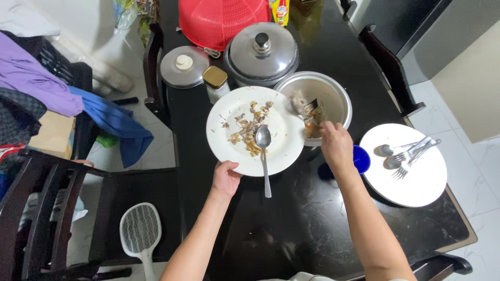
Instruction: The person scrapes leftover food from several plates into a cooking pot using a fork and spoon. They then gather the dirty plates, cutlery, and a blue cup, stacking them together on the table.
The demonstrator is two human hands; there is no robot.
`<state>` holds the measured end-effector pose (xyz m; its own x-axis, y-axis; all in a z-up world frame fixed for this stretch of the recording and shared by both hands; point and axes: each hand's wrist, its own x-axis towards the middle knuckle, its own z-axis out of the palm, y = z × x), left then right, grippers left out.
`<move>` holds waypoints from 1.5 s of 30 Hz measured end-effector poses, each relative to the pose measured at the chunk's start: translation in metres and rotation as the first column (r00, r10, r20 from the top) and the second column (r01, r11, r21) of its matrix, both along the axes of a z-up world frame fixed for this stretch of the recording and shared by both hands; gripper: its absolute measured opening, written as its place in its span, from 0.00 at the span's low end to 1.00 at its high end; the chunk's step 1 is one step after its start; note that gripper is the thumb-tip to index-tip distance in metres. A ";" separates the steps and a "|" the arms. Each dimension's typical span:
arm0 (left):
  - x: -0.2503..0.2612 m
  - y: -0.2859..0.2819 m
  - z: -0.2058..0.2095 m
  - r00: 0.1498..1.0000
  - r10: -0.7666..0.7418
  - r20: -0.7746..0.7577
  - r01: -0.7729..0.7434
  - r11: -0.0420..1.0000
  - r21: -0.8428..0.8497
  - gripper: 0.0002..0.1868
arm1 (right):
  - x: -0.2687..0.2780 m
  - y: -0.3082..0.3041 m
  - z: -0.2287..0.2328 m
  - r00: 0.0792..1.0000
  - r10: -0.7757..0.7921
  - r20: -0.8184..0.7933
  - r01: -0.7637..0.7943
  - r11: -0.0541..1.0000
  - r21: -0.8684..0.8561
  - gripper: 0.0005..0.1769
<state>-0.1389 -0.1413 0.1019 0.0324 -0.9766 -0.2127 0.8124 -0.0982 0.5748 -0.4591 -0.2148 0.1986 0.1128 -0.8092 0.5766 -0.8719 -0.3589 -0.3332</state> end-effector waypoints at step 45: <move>-0.094 -0.005 0.006 0.998 0.064 0.026 -0.060 0.986 -0.158 0.32 | 0.035 0.089 0.005 0.967 0.154 0.204 -0.232 0.865 0.445 0.27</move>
<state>-0.2330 -0.1463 0.1081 0.0980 -0.9937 -0.0550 0.7960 0.0451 0.6037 -0.4236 -0.1257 0.2036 0.2344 -0.9579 0.1657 -0.7239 -0.2858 -0.6279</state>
